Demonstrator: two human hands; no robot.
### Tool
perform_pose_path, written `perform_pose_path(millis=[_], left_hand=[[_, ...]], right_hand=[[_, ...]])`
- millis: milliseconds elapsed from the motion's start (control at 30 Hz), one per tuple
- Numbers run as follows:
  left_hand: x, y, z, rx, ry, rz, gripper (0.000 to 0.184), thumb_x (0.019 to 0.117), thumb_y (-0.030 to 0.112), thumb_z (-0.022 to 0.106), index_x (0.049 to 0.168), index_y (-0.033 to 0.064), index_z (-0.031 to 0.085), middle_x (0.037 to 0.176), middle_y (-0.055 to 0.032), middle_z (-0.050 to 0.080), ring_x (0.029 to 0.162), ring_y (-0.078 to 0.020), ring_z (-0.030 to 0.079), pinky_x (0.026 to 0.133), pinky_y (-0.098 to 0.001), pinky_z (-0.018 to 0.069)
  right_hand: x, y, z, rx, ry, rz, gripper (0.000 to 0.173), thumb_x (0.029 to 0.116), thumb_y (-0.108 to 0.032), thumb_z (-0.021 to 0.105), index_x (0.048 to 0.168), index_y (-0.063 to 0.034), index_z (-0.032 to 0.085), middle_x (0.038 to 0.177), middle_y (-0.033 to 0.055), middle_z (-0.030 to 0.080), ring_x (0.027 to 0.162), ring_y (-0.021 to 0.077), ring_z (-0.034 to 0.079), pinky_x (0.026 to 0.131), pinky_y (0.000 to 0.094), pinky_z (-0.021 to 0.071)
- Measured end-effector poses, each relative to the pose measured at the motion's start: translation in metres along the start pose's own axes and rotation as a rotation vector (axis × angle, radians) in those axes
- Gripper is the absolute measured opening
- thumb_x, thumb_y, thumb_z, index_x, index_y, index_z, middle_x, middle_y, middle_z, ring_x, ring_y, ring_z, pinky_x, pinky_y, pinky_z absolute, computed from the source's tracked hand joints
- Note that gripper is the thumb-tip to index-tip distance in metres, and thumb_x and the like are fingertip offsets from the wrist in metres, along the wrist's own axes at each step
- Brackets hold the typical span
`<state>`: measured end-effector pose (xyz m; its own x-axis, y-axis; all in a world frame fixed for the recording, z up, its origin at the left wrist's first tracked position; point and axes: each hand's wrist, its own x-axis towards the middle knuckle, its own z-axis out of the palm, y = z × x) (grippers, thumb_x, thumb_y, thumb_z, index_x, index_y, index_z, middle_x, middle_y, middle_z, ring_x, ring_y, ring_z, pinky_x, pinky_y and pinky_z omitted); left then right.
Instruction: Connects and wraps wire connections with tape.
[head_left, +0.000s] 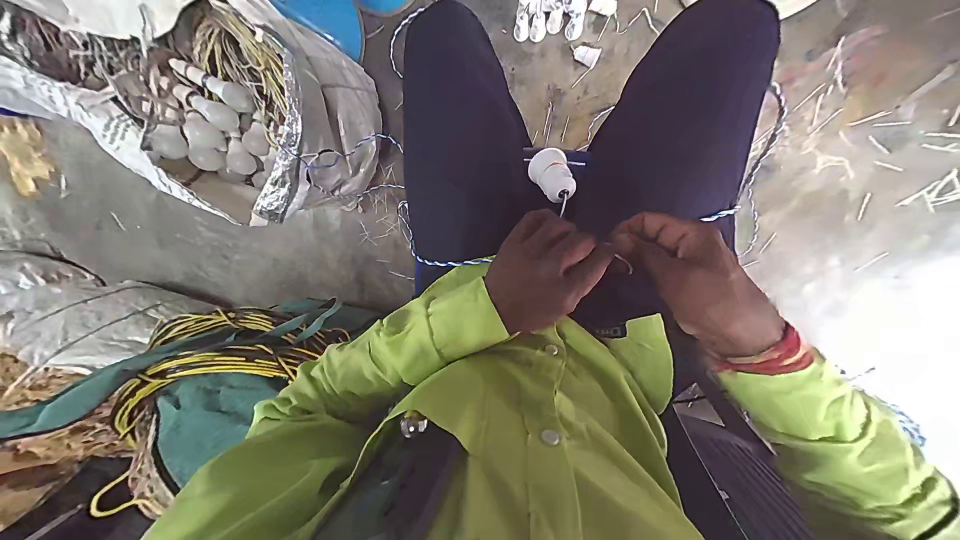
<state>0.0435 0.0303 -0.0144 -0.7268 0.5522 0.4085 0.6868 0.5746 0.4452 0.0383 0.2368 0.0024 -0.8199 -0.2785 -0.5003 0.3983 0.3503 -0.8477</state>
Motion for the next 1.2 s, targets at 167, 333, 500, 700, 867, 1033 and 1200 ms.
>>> perform_pose_path(millis=[167, 333, 500, 700, 867, 1033, 1200], left_hand=[[0.003, -0.017, -0.007, -0.065, -0.121, 0.271, 0.018, 0.0948, 0.004, 0.063, 0.105, 0.0016, 0.077, 0.091, -0.0127, 0.072, 0.091, -0.0281, 0.068, 0.094, -0.0437, 0.0511], [0.006, -0.027, -0.009, -0.113, -0.208, 0.304, 0.018, 0.0929, 0.01, 0.067, 0.106, 0.002, 0.077, 0.094, -0.0123, 0.073, 0.092, -0.0274, 0.068, 0.093, -0.043, 0.0522], [0.015, -0.028, -0.017, -0.306, -0.176, -0.024, 0.016, 0.0897, 0.008, 0.064, 0.092, 0.0001, 0.077, 0.086, -0.0106, 0.073, 0.086, -0.0211, 0.069, 0.087, -0.038, 0.0552], [0.012, -0.02, -0.025, -0.458, -0.289, -0.229, 0.012, 0.09, 0.004, 0.065, 0.092, -0.0008, 0.076, 0.086, -0.0089, 0.073, 0.085, -0.0158, 0.068, 0.08, -0.032, 0.0569], [0.011, -0.021, -0.029, -0.915, -0.431, -0.65, 0.015, 0.0944, 0.002, 0.061, 0.098, -0.0023, 0.075, 0.087, -0.0057, 0.072, 0.075, -0.0069, 0.066, 0.067, -0.0244, 0.056], [0.013, -0.023, -0.029, -1.152, -0.5, -1.081, 0.019, 0.0987, 0.007, 0.059, 0.102, 0.0045, 0.077, 0.095, -0.0008, 0.074, 0.085, -0.0046, 0.066, 0.077, -0.0252, 0.0555], [0.015, -0.019, -0.029, -1.213, -0.543, -1.277, 0.017, 0.0996, 0.011, 0.06, 0.103, 0.0067, 0.076, 0.088, 0.0018, 0.071, 0.074, -0.0029, 0.063, 0.068, -0.0205, 0.0527]], right_hand=[[0.01, -0.022, -0.01, -0.024, -0.214, 0.291, 0.016, 0.1049, -0.015, 0.057, 0.096, -0.0078, 0.068, 0.073, 0.0013, 0.06, 0.058, 0.0078, 0.051, 0.053, 0.0246, 0.0422], [0.032, -0.023, -0.012, 0.021, -0.342, 0.368, 0.023, 0.1023, -0.016, 0.061, 0.082, -0.0087, 0.069, 0.072, 0.0008, 0.064, 0.064, 0.008, 0.057, 0.061, 0.0257, 0.0457], [0.018, -0.009, -0.014, 0.208, -0.145, 0.024, 0.017, 0.1064, -0.021, 0.055, 0.111, -0.0092, 0.066, 0.089, 0.001, 0.07, 0.08, 0.0089, 0.069, 0.072, 0.0269, 0.059], [-0.008, 0.03, 0.021, 0.038, 0.207, -0.479, 0.023, 0.0883, -0.017, 0.072, 0.109, -0.011, 0.067, 0.094, -0.0067, 0.071, 0.084, 0.0, 0.068, 0.074, 0.0191, 0.0603], [-0.011, 0.034, 0.023, -0.213, 0.365, -0.641, 0.013, 0.0925, -0.017, 0.067, 0.1, -0.0093, 0.075, 0.1, 0.003, 0.074, 0.101, 0.0161, 0.068, 0.093, 0.0378, 0.0531], [-0.007, 0.032, 0.021, -0.332, 0.391, -0.659, 0.014, 0.0945, -0.015, 0.065, 0.097, -0.0107, 0.078, 0.099, 0.0044, 0.076, 0.102, 0.0206, 0.07, 0.092, 0.0395, 0.0547], [-0.011, 0.03, 0.018, -0.534, 0.405, -0.767, 0.017, 0.0984, -0.015, 0.064, 0.099, -0.0107, 0.08, 0.1, 0.0069, 0.077, 0.103, 0.0267, 0.071, 0.103, 0.0524, 0.0488]])
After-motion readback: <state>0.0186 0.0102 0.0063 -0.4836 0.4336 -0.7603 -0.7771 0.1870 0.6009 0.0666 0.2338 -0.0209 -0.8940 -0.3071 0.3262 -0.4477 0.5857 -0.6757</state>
